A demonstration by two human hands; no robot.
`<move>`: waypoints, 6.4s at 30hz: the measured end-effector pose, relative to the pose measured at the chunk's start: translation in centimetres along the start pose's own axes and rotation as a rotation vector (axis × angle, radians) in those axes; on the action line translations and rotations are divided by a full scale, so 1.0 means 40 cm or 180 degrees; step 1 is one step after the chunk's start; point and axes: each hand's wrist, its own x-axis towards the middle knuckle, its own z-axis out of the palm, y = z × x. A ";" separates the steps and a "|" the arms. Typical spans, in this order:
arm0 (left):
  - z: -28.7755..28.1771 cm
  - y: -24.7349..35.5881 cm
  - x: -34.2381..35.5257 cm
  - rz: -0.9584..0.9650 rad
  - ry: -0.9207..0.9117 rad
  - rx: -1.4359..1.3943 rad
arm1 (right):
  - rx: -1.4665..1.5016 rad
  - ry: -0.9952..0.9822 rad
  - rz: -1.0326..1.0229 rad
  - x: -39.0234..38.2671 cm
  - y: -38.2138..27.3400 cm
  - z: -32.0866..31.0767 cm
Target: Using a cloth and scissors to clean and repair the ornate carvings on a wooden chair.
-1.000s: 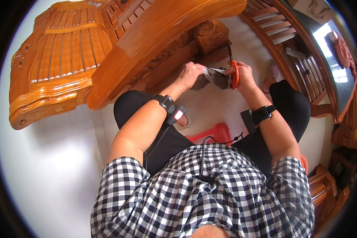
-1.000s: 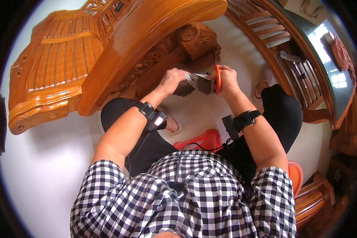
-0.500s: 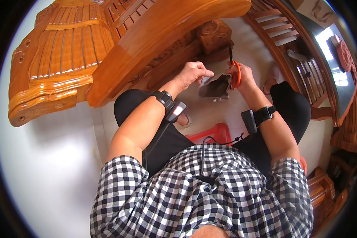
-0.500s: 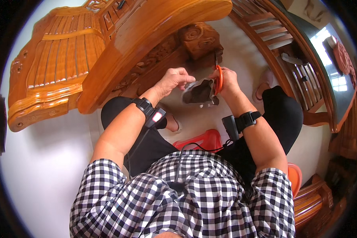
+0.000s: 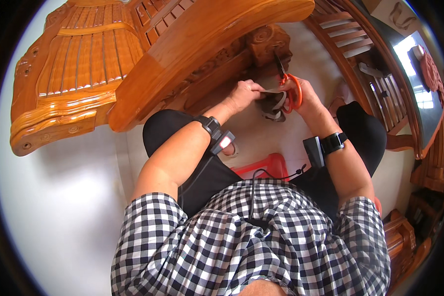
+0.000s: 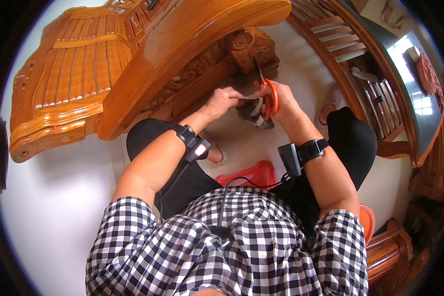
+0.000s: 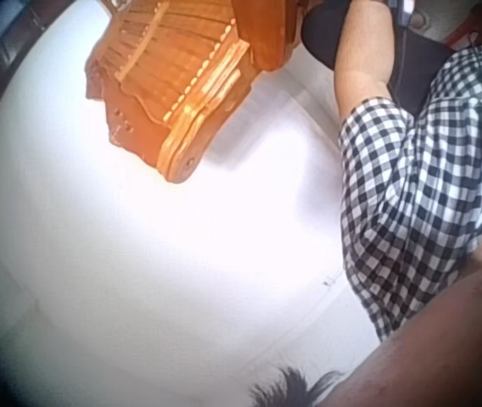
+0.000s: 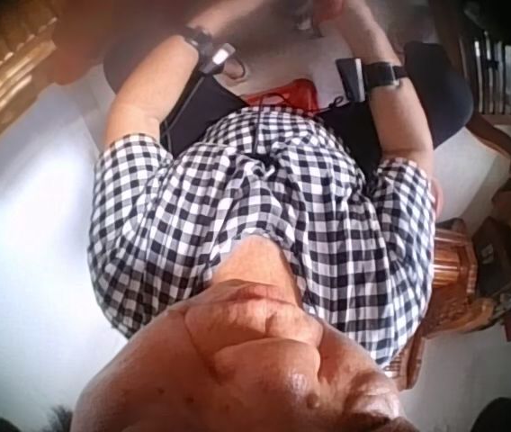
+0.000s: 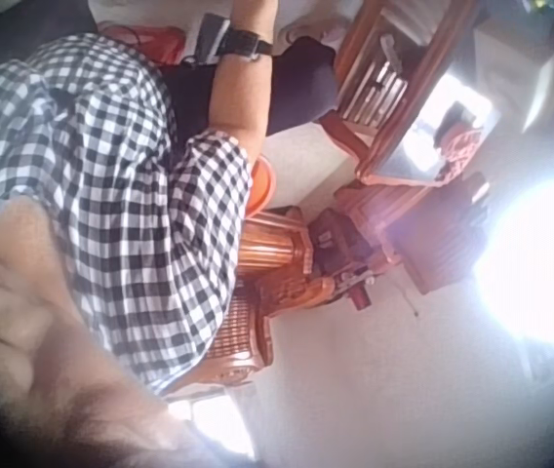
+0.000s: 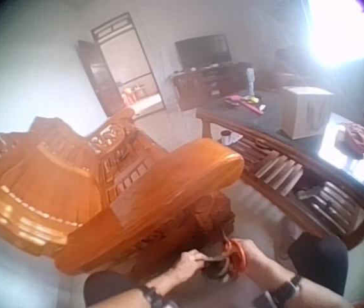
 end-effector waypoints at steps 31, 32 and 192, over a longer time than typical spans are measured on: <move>-0.070 -0.024 0.041 -0.0658 0.1539 -0.2610 | -0.4727 0.0076 -0.1791 -0.064 -0.018 0.029; -0.070 -0.027 0.042 -0.0714 0.1442 -0.2849 | -0.4679 0.0078 -0.1879 -0.061 -0.015 0.027; -0.097 0.109 0.173 -0.0617 0.1885 -0.1733 | -0.4228 0.2000 -0.2838 0.046 -0.114 0.112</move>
